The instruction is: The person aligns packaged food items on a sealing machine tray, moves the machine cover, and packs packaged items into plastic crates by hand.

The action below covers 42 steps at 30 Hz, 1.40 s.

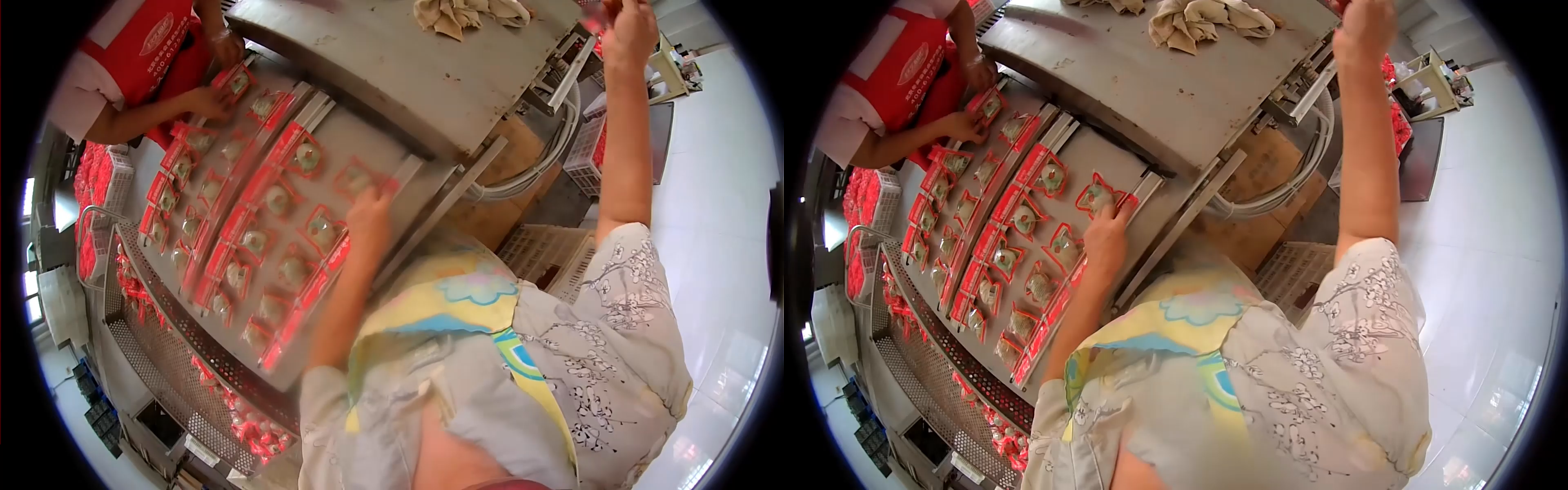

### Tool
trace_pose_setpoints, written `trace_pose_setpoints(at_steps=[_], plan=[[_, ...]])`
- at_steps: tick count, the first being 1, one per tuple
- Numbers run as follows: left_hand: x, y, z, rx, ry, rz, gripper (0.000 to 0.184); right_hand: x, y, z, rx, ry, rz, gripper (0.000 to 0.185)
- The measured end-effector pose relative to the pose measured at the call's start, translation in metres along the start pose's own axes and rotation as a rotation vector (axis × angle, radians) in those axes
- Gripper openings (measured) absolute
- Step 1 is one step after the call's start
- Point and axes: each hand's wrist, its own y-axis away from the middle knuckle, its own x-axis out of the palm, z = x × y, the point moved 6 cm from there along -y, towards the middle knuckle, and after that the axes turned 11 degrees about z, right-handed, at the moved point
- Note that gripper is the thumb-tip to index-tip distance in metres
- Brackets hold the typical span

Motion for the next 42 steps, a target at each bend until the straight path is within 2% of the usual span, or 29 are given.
trace_pose_setpoints(at_steps=[1, 2, 3, 4, 5, 7, 9, 10, 12, 13, 14, 15, 17, 19, 22, 25, 26, 27, 29, 31, 34, 37, 39, 40, 42], plan=[[0.002, 0.002, 0.001, -0.011, -0.018, 0.039, 0.027, -0.01, 0.005, -0.008, -0.056, -0.062, 0.073, 0.027], [0.003, 0.002, 0.002, -0.015, -0.036, 0.072, 0.026, -0.016, 0.01, -0.017, -0.131, 0.171, 0.088, 0.033], [0.004, -0.002, -0.001, -0.005, -0.05, 0.098, 0.024, -0.015, 0.019, -0.032, -0.129, 0.094, 0.131, 0.018], [0.008, 0.001, 0.002, -0.032, -0.066, 0.204, 0.027, -0.011, 0.043, -0.034, -0.048, 0.517, 0.142, 0.024], [0.011, -0.001, 0.001, -0.03, -0.081, 0.284, 0.029, -0.011, 0.061, -0.046, -0.152, 0.441, 0.118, 0.022], [0.02, -0.003, 0.007, -0.086, -0.066, 0.275, 0.036, -0.018, 0.069, -0.077, 0.052, 0.222, 0.129, 0.019], [0.025, -0.005, 0.008, -0.104, -0.062, 0.304, 0.041, -0.043, 0.051, -0.063, 0.111, -0.015, 0.001, 0.015], [0.01, -0.004, -0.004, -0.01, -0.173, 0.265, 0.043, -0.056, 0.036, -0.051, 0.069, -0.032, -0.058, 0.015], [-0.001, -0.007, -0.01, 0.008, -0.119, 0.231, 0.045, -0.089, -0.008, -0.025, -0.028, -0.085, -0.089, 0.017], [0.0, -0.006, -0.018, 0.011, -0.086, 0.221, 0.045, -0.107, -0.025, -0.009, -0.041, -0.031, -0.122, 0.02], [-0.001, -0.006, -0.02, 0.007, -0.077, 0.22, 0.045, -0.117, -0.041, 0.013, -0.103, 0.013, -0.213, 0.043], [-0.002, -0.005, -0.02, 0.003, -0.066, 0.22, 0.045, -0.13, -0.059, 0.03, -0.153, 0.027, -0.191, 0.064], [-0.005, -0.005, -0.022, 0.002, -0.061, 0.21, 0.046, -0.15, -0.083, 0.069, -0.263, 0.023, -0.303, 0.07], [-0.006, -0.006, -0.022, 0.001, -0.075, 0.198, 0.048, -0.167, -0.098, 0.086, -0.283, -0.036, -0.392, 0.07], [0.006, -0.004, -0.015, 0.064, -0.144, 0.083, 0.051, -0.165, -0.099, 0.078, -0.238, -0.031, -0.33, 0.068], [0.013, -0.004, -0.009, -0.006, -0.177, 0.126, 0.052, -0.137, -0.082, 0.012, -0.161, 0.113, -0.003, 0.066], [0.004, -0.012, -0.018, 0.018, -0.132, 0.165, 0.052, -0.12, -0.063, -0.018, -0.079, 0.258, 0.107, 0.064], [-0.002, -0.012, -0.021, 0.063, -0.084, 0.076, 0.05, -0.102, -0.035, -0.044, -0.013, 0.398, 0.235, 0.061], [0.004, -0.012, -0.018, -0.027, -0.095, 0.181, 0.044, -0.086, 0.016, -0.103, -0.025, 0.509, 0.43, 0.054], [0.012, -0.009, -0.012, -0.066, -0.126, 0.214, 0.044, -0.067, 0.064, -0.131, -0.09, 0.528, 0.474, 0.048], [0.009, -0.006, -0.014, -0.074, -0.094, 0.159, 0.048, -0.042, 0.108, -0.123, -0.109, 0.597, 0.499, 0.045], [0.011, 0.003, -0.02, -0.036, -0.067, 0.03, 0.053, -0.009, 0.143, -0.089, -0.272, 0.656, 0.581, 0.041], [0.014, 0.014, -0.035, -0.051, -0.001, 0.014, 0.054, 0.018, 0.181, -0.069, -0.343, 0.548, 0.76, 0.035], [0.017, 0.026, -0.043, -0.089, 0.147, 0.039, 0.055, 0.033, 0.202, -0.062, -0.367, 0.504, 0.863, 0.034], [0.014, 0.055, -0.067, -0.076, 0.325, -0.007, 0.05, 0.072, 0.251, -0.039, -0.449, 0.573, 1.142, 0.032]])
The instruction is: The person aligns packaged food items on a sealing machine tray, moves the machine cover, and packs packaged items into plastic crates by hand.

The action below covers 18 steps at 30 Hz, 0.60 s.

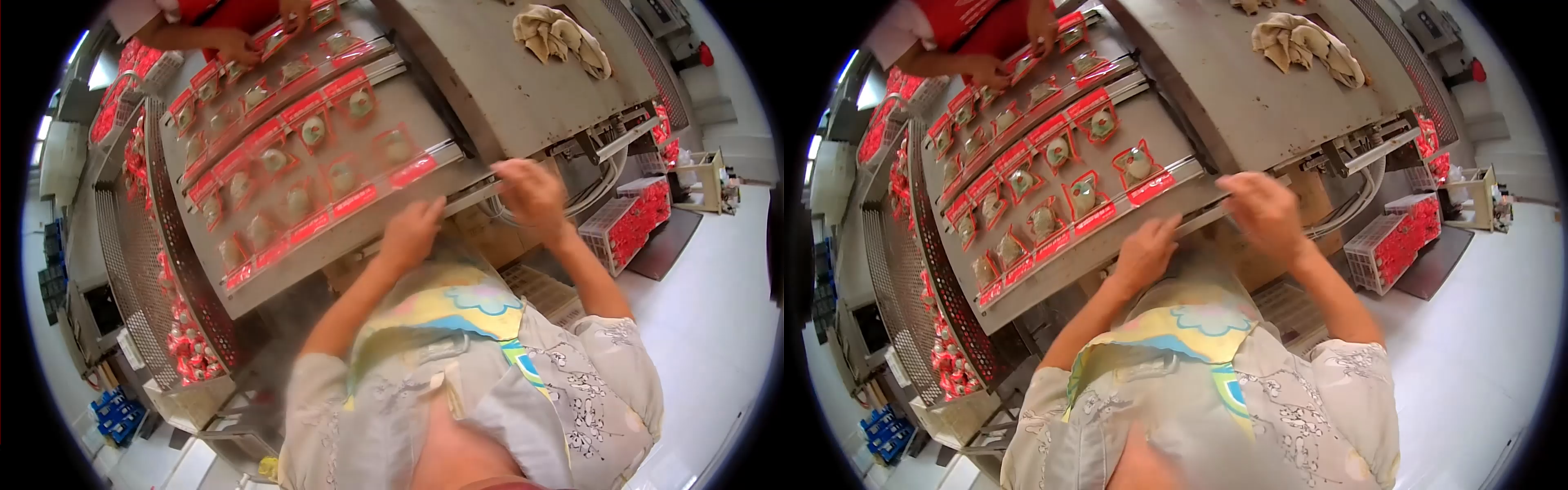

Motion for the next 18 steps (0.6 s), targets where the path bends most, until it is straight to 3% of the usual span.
trace_pose_setpoints(at_steps=[2, 9, 11, 18], plan=[[0.008, 0.035, -0.002, -0.04, 0.152, -0.007, 0.045, 0.052, -0.013, 0.023, -0.124, 0.074, 0.169, 0.035], [0.034, 0.144, 0.05, -0.324, 0.295, -0.035, 0.032, 0.167, -0.05, 0.034, 0.008, 0.007, 0.263, 0.024], [0.029, 0.164, 0.057, -0.379, 0.277, -0.041, 0.031, 0.183, -0.037, 0.03, -0.028, 0.071, 0.381, 0.021], [0.041, 0.19, 0.049, -0.467, 0.303, -0.098, 0.03, 0.151, -0.019, 0.043, 0.128, -0.251, 0.282, 0.019]])
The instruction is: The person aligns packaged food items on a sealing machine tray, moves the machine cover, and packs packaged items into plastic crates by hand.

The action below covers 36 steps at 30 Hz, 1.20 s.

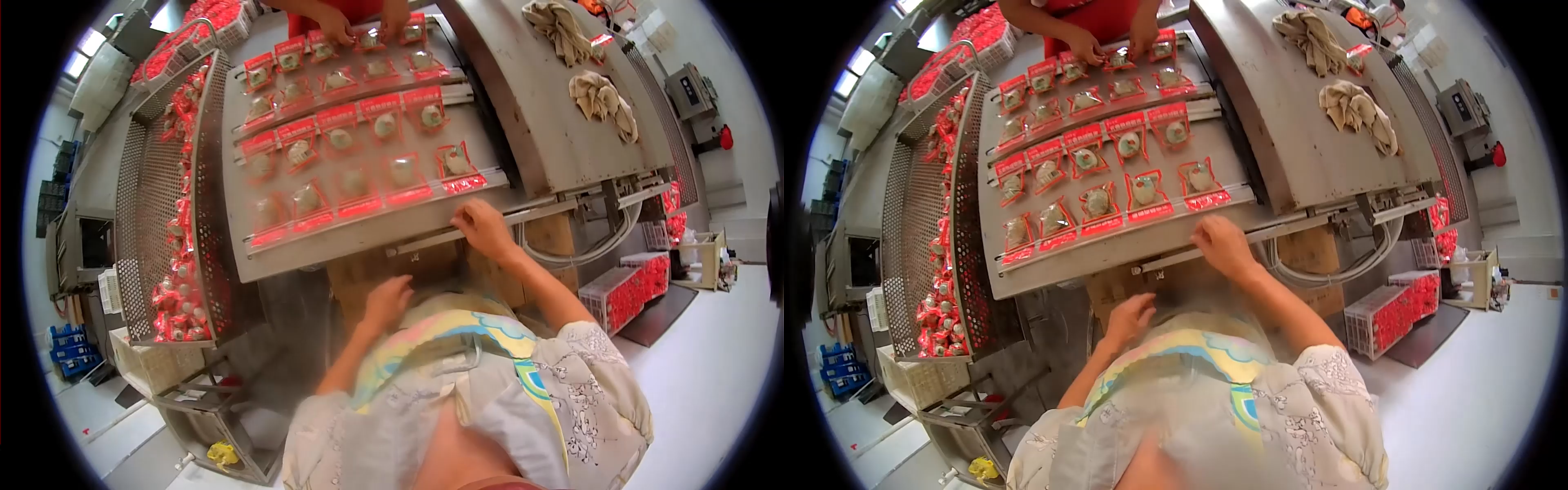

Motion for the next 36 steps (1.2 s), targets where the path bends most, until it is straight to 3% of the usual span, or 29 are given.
trace_pose_setpoints(at_steps=[2, 5, 6, 8, 10, 13, 15, 16, 17, 20, 21, 22, 23, 25, 30, 33, 36], plan=[[0.015, 0.001, -0.004, -0.024, 0.01, 0.011, 0.031, -0.006, 0.007, 0.014, -0.019, -0.118, 0.052, 0.028], [0.034, -0.008, -0.011, 0.01, 0.009, 0.019, 0.031, -0.052, 0.007, 0.045, -0.126, -0.046, 0.062, 0.038], [0.036, -0.013, -0.017, 0.018, -0.012, 0.04, 0.032, -0.076, 0.006, 0.054, -0.184, -0.135, 0.021, 0.05], [0.034, -0.026, -0.036, 0.006, -0.024, 0.093, 0.032, -0.147, 0.009, 0.106, -0.395, -0.206, -0.12, 0.059], [0.037, -0.038, -0.052, 0.043, -0.07, 0.148, 0.033, -0.215, 0.028, 0.158, -0.663, -0.378, -0.214, 0.08], [0.044, -0.054, -0.079, 0.058, -0.13, 0.223, 0.033, -0.284, 0.076, 0.18, -0.961, -0.508, -0.253, 0.077], [0.049, -0.065, -0.095, 0.009, -0.141, 0.277, 0.034, -0.315, 0.105, 0.174, -1.048, -0.554, -0.251, 0.075], [0.066, -0.07, -0.071, 0.112, -0.176, 0.213, 0.036, -0.327, 0.118, 0.17, -1.071, -0.543, -0.261, 0.074], [0.063, -0.073, -0.082, 0.055, -0.17, 0.252, 0.037, -0.337, 0.13, 0.163, -1.081, -0.544, -0.276, 0.073], [0.067, -0.074, -0.087, 0.135, -0.142, 0.176, 0.034, -0.367, 0.154, 0.145, -1.068, -0.519, -0.363, 0.071], [0.066, -0.077, -0.105, 0.023, -0.262, 0.254, 0.034, -0.374, 0.162, 0.141, -1.065, -0.51, -0.39, 0.07], [0.072, -0.082, -0.095, -0.112, -0.355, 0.203, 0.033, -0.379, 0.171, 0.135, -1.068, -0.508, -0.416, 0.069], [0.081, -0.089, -0.067, 0.076, -0.164, 0.221, 0.034, -0.381, 0.175, 0.131, -1.071, -0.509, -0.437, 0.068], [0.066, -0.089, -0.099, 0.066, -0.265, 0.258, 0.034, -0.385, 0.187, 0.121, -1.068, -0.512, -0.448, 0.066], [0.072, -0.093, -0.105, -0.007, -0.038, 0.277, 0.033, -0.385, 0.189, 0.107, -1.051, -0.543, -0.432, 0.061], [0.065, -0.096, -0.125, -0.053, -0.11, 0.314, 0.033, -0.384, 0.186, 0.109, -1.071, -0.55, -0.435, 0.059], [0.073, -0.097, -0.107, 0.021, -0.108, 0.271, 0.035, -0.386, 0.168, 0.115, -1.093, -0.578, -0.439, 0.056]])
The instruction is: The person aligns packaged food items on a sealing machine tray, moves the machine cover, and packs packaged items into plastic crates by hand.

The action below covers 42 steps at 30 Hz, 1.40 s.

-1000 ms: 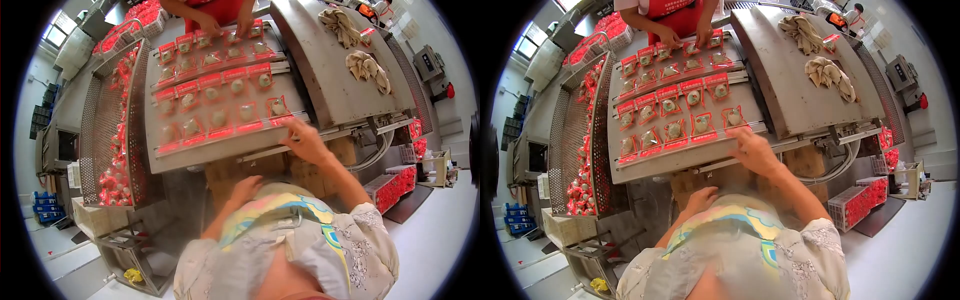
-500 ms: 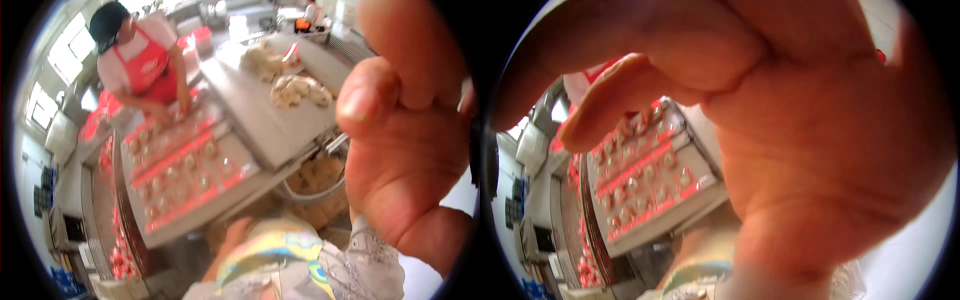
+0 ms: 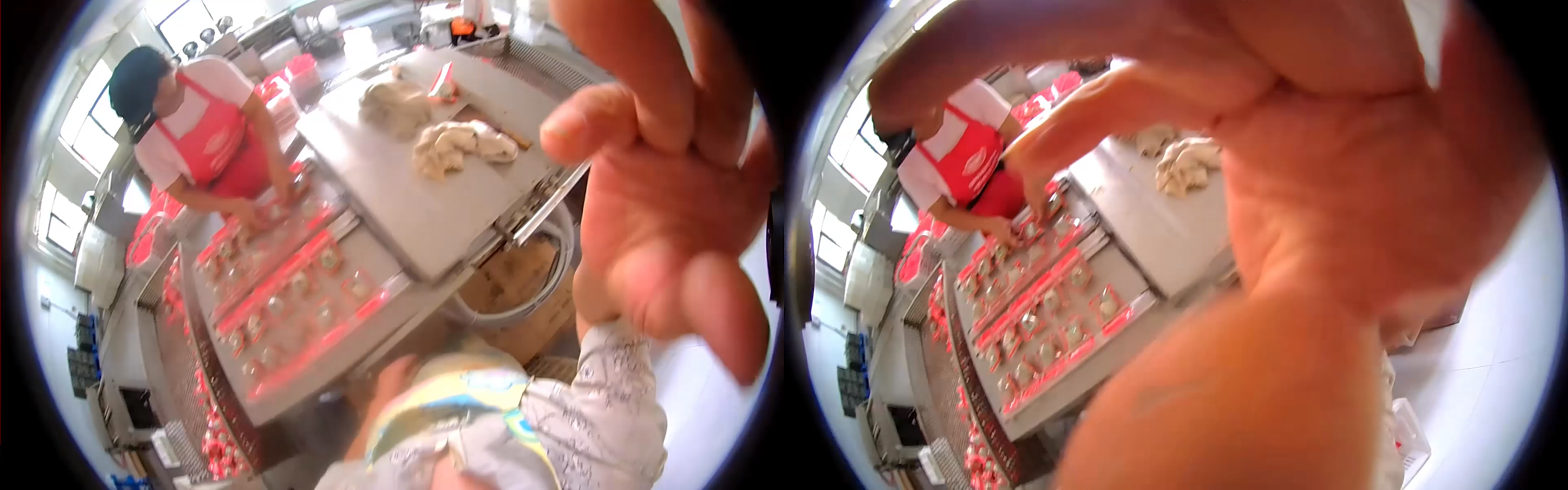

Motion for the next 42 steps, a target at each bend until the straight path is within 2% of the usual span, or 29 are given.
trace_pose_setpoints(at_steps=[1, 3, 5, 7, 8, 10, 12, 15, 17, 22, 25, 30, 38, 42], plan=[[0.003, 0.005, 0.01, -0.008, 0.158, 0.001, 0.037, 0.0, -0.007, -0.009, -0.003, -0.015, -0.01, 0.055], [-0.002, 0.007, -0.003, -0.115, 0.127, 0.04, 0.039, 0.001, -0.013, -0.024, 0.004, -0.022, -0.008, 0.054], [0.001, 0.001, 0.008, -0.074, -0.038, 0.051, 0.04, 0.004, -0.011, -0.054, 0.099, 0.016, -0.009, 0.052], [-0.002, 0.002, 0.014, -0.08, -0.009, 0.004, 0.04, 0.01, 0.012, -0.106, 0.316, 0.139, 0.025, 0.051], [-0.003, 0.003, 0.015, -0.09, -0.01, 0.003, 0.04, 0.013, 0.032, -0.134, 0.444, 0.267, 0.095, 0.039], [-0.005, 0.011, 0.01, -0.092, 0.005, -0.037, 0.039, 0.008, 0.094, -0.191, 0.718, 0.444, 0.151, 0.031], [-0.014, 0.022, 0.002, -0.071, 0.025, -0.127, 0.037, 0.001, 0.15, -0.214, 0.986, 0.359, 0.031, 0.024], [-0.004, 0.027, 0.021, -0.108, 0.054, -0.165, 0.031, 0.019, 0.198, -0.212, 1.166, 0.078, -0.159, 0.019], [-0.004, 0.029, 0.024, -0.133, 0.029, -0.135, 0.027, 0.045, 0.232, -0.213, 1.215, -0.065, -0.195, 0.018], [-0.019, 0.039, 0.011, -0.22, 0.042, -0.135, 0.023, 0.124, 0.29, -0.206, 1.472, -0.369, -0.093, 0.022], [-0.015, 0.04, 0.014, -0.211, 0.067, -0.16, 0.024, 0.141, 0.292, -0.206, 1.483, -0.348, 0.044, 0.022], [-0.014, 0.041, 0.015, -0.131, 0.099, -0.18, 0.025, 0.136, 0.283, -0.21, 1.494, -0.324, 0.005, 0.022], [-0.008, 0.043, 0.027, -0.167, 0.143, -0.173, 0.026, 0.142, 0.288, -0.212, 1.509, -0.266, 0.041, 0.023], [-0.009, 0.047, 0.027, -0.184, 0.198, -0.171, 0.026, 0.156, 0.291, -0.207, 1.516, -0.259, 0.127, 0.025]])
